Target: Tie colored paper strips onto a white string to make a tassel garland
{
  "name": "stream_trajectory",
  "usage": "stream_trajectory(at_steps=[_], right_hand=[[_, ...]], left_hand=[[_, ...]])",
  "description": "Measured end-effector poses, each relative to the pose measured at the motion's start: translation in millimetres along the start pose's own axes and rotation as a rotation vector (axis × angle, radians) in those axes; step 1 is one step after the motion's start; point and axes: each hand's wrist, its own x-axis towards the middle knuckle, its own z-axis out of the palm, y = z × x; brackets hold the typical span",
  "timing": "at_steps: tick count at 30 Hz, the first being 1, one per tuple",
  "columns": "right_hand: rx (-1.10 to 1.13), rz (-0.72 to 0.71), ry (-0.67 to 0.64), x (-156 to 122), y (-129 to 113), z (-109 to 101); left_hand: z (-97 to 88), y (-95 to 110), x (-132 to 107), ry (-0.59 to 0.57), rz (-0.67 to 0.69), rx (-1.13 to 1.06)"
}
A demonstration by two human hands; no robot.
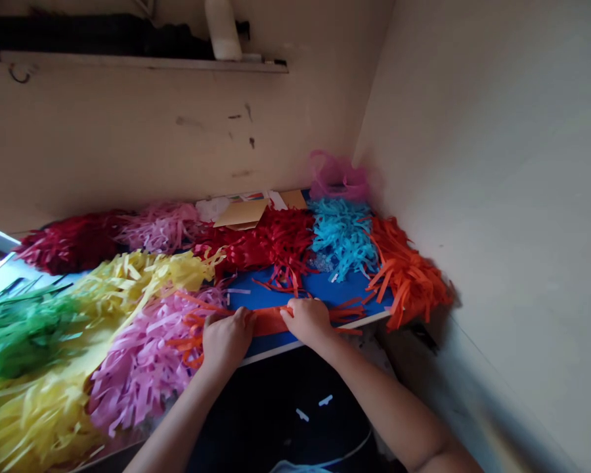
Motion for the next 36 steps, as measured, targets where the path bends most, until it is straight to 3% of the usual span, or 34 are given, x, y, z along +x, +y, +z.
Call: stream_trajectory(at_steps=[8, 12, 14, 17, 20, 28, 36], right_hand=[[-0.009, -0.003, 0.055, 2.9, 1.7, -4.0], [-0.028, 0.06, 0.272, -7.4, 8.5, -12.0], [0.002, -0.125, 0.365, -16.6, 10.4, -9.3], [0.083, -0.516, 0.245, -24.1, 12.5, 0.8], [0.142, -0.536, 0.142, -18.0, 18.8, 4.9], [0.194, -0.594, 0.083, -2.6, 34.1, -11.7], [0.212, -0.546, 0.123, 9.4, 36.3, -0.8]], left_hand=[[-1.5, -1.3, 1.2, 0.005, 0.034, 0.027], [-7.8, -0.4, 1.1, 0.077, 0.147, 0.004], [-12.9, -1.9, 2.5, 0.082, 0.281, -0.018], [-21.1, -6.2, 1.7, 0.048, 0.483, -0.037], [-26.0, -7.9, -6.3, 0.047, 0.592, -0.048], [-20.2, -3.0, -17.7, 0.104, 0.434, -0.066], [-17.1, -11.8, -13.3, 0.18, 0.372, -0.126]])
